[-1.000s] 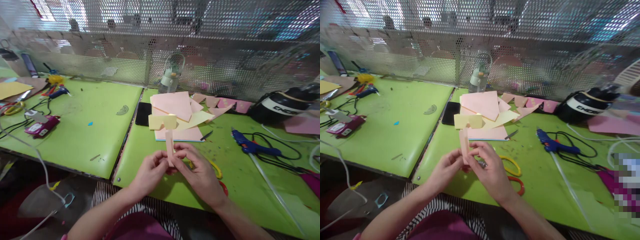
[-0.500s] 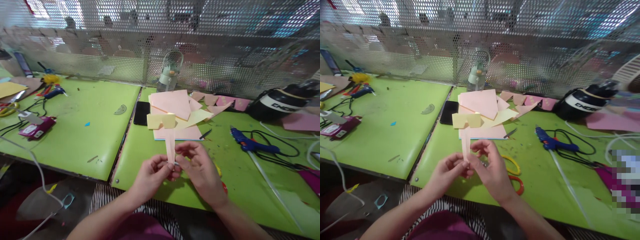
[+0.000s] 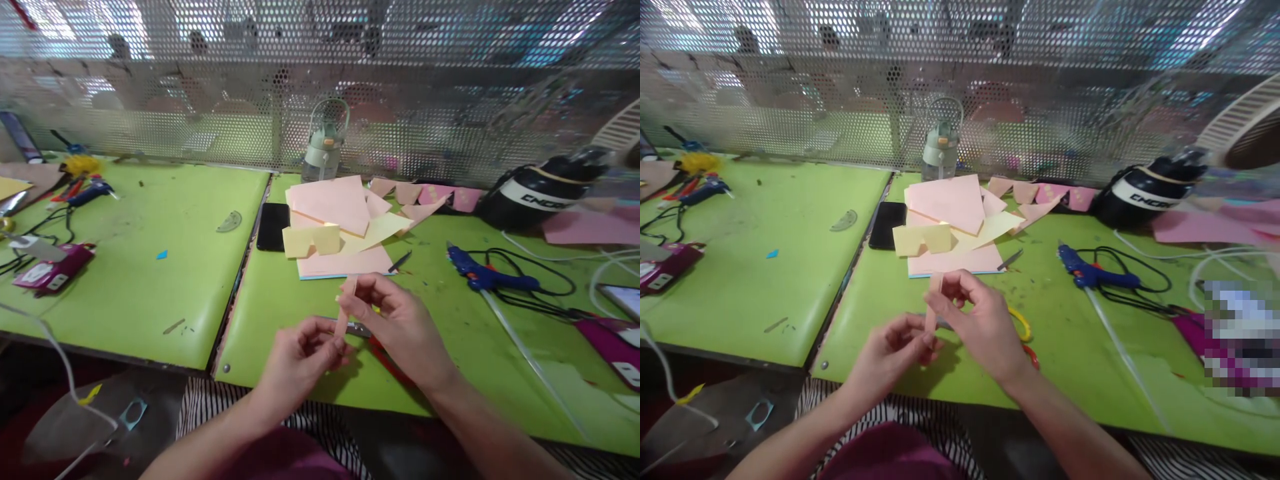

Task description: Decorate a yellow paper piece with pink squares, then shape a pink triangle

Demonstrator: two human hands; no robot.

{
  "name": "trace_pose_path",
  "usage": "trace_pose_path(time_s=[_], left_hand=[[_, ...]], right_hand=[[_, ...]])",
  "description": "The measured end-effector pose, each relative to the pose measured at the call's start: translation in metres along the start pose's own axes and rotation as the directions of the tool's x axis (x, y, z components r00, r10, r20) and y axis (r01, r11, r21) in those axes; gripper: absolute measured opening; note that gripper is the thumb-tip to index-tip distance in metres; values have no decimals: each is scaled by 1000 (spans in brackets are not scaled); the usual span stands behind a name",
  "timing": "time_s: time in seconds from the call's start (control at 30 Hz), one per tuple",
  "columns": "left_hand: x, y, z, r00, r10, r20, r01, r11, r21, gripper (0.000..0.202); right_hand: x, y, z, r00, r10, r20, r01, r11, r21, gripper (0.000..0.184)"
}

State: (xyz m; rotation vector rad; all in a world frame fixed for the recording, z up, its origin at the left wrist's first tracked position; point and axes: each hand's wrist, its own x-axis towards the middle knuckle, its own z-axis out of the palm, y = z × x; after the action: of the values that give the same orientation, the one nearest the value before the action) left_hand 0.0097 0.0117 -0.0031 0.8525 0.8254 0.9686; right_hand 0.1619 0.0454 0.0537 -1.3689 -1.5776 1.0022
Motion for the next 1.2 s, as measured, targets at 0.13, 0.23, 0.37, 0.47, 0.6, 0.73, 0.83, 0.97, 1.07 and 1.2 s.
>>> trace_pose_path(time_s=[0.13,0.23,0.37,0.47,0.6,0.73,0.83,0.97,1.07,1.2], left_hand=[[1,-1,-2,1000,13,-8,-13,998,57,33],[1,1,-1,1000,22,5,-22,998,66,35],[2,5,1,998,60,-8,-60,996,61,35],[2,6,2,999,48,-18,-47,998,45,38],[3,4,3,999,30,-16,-28,997,67,39],[2,3,2,999,45,-12,-44,995,87,39],[2,3,2,999,52,-16,-50,992,115,40],[3,2,2,998,49,-26,-46,993,112,40],[4,2,2,999,46,-26,-43,995,92,41],[3,0,-1,999,32,-17,-30,990,138,38]], right_hand=[[0,-2,-1,1000,18,1,-18,1000,11,26],[-1,-4,-1,1000,12,17,-12,1000,22,25],[-3,-4,0,1000,7,28,-8,1000,22,27],[-4,-1,1,999,18,29,-18,1000,16,28],[-4,0,2,1000,16,27,-17,999,47,26],[-4,-1,2,998,46,32,-49,996,77,27],[-4,-2,2,999,31,16,-32,997,71,27],[-4,-2,2,1000,3,-5,-3,999,52,26],[-2,-1,0,1000,-16,-13,16,999,37,25],[0,0,-3,998,-25,-53,27,999,34,25]])
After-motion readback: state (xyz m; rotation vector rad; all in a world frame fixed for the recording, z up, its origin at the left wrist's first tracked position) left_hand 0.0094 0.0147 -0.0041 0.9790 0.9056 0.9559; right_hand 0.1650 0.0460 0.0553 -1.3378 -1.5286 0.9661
